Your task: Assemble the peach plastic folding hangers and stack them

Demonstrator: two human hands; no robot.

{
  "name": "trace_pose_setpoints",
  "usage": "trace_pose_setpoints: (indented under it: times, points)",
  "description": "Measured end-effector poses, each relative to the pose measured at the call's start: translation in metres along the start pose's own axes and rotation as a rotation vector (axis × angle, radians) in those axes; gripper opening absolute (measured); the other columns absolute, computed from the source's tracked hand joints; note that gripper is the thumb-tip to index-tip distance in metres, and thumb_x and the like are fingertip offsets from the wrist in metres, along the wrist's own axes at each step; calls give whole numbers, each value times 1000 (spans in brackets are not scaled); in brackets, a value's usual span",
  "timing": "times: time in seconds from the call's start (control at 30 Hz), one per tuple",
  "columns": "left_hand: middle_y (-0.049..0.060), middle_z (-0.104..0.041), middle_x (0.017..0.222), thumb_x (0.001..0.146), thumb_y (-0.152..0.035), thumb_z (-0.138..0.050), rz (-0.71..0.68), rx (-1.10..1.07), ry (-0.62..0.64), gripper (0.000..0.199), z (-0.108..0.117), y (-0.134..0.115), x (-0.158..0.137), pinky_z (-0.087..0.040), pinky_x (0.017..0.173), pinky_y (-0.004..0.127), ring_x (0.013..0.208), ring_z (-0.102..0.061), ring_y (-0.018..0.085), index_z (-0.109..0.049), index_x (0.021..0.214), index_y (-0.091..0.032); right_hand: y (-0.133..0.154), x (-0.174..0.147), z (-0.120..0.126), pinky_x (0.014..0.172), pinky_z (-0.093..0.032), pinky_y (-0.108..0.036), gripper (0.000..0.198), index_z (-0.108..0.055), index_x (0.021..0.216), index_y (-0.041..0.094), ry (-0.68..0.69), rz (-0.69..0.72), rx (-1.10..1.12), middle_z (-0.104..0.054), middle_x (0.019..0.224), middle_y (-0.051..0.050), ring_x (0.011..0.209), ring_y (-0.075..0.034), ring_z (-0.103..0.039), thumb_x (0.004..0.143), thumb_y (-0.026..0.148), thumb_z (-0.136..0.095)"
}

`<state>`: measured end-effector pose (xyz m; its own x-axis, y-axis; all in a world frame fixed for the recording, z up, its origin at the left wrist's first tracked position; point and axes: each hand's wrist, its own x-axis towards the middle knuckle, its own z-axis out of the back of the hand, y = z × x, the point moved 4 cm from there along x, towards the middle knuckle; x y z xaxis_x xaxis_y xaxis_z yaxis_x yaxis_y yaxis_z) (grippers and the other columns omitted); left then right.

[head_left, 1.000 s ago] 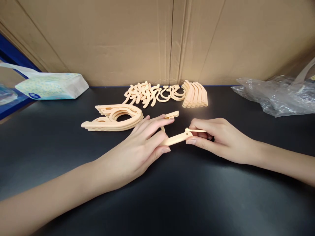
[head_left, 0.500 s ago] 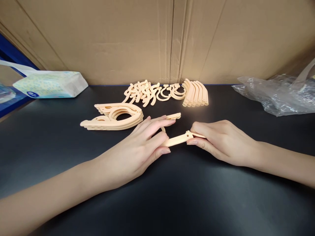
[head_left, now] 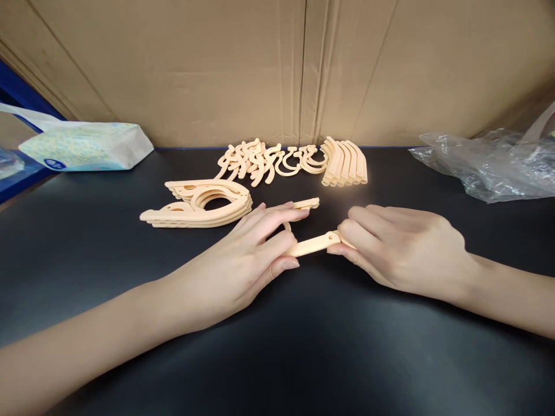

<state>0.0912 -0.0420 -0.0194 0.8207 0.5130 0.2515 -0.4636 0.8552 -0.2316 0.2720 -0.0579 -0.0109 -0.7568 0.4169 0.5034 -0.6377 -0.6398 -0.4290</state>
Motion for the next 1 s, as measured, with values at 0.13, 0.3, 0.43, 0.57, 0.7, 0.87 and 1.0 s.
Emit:
trace_pose_setpoints:
  times: [0.13,0.3,0.43,0.57,0.7,0.87,1.0]
  points:
    - [13,-42,147,100,-22,-40,6,-3,7,17,-1,0,0,-31,115,46,138,-37,24,-53,90,-17,1,1,3,48,-25,-28,34,-52,67,19,-11,-6,-33,-46,57,1,51,-13,-38,98,32,-44]
    - [13,-46,143,101,-24,-37,-6,3,7,20,-2,1,-2,-29,115,50,137,-37,25,-56,95,-17,3,-1,5,50,-27,-28,31,-54,68,19,-10,34,-83,-48,59,0,55,-14,-40,95,33,-48]
    - [15,-44,144,100,-24,-38,-27,18,2,20,-3,1,-2,-28,116,50,137,-37,25,-55,97,-15,2,-1,3,49,-26,-27,33,-52,65,19,-18,46,-40,-47,57,1,53,-13,-39,95,33,-48]
    - [13,-44,144,100,-25,-39,-15,-5,13,18,-2,1,-1,-27,117,47,137,-37,24,-54,95,-16,0,1,-1,48,-26,-27,35,-52,63,19,-20,42,25,-47,55,2,50,-12,-38,95,32,-46]
    - [9,-43,146,100,-28,-39,67,-116,16,16,1,1,-2,-29,115,47,135,-40,23,-53,102,-20,-1,-1,-2,47,-26,-27,35,-53,63,19,-26,66,153,-46,55,3,48,-11,-35,95,33,-46]
    - [6,-47,142,96,-24,-42,186,-287,-27,17,4,6,-3,-44,104,40,132,-44,24,-54,108,-23,4,-6,-2,48,-27,-28,22,-55,67,19,-13,211,392,-42,59,2,51,-13,-31,85,21,-43]
    - [3,-50,139,88,-13,-47,242,-364,-61,23,3,12,-2,-55,87,30,130,-46,23,-55,107,-25,4,-6,-1,49,-30,-29,17,-55,66,18,-38,250,475,-47,61,-1,56,-15,-35,75,12,-42]
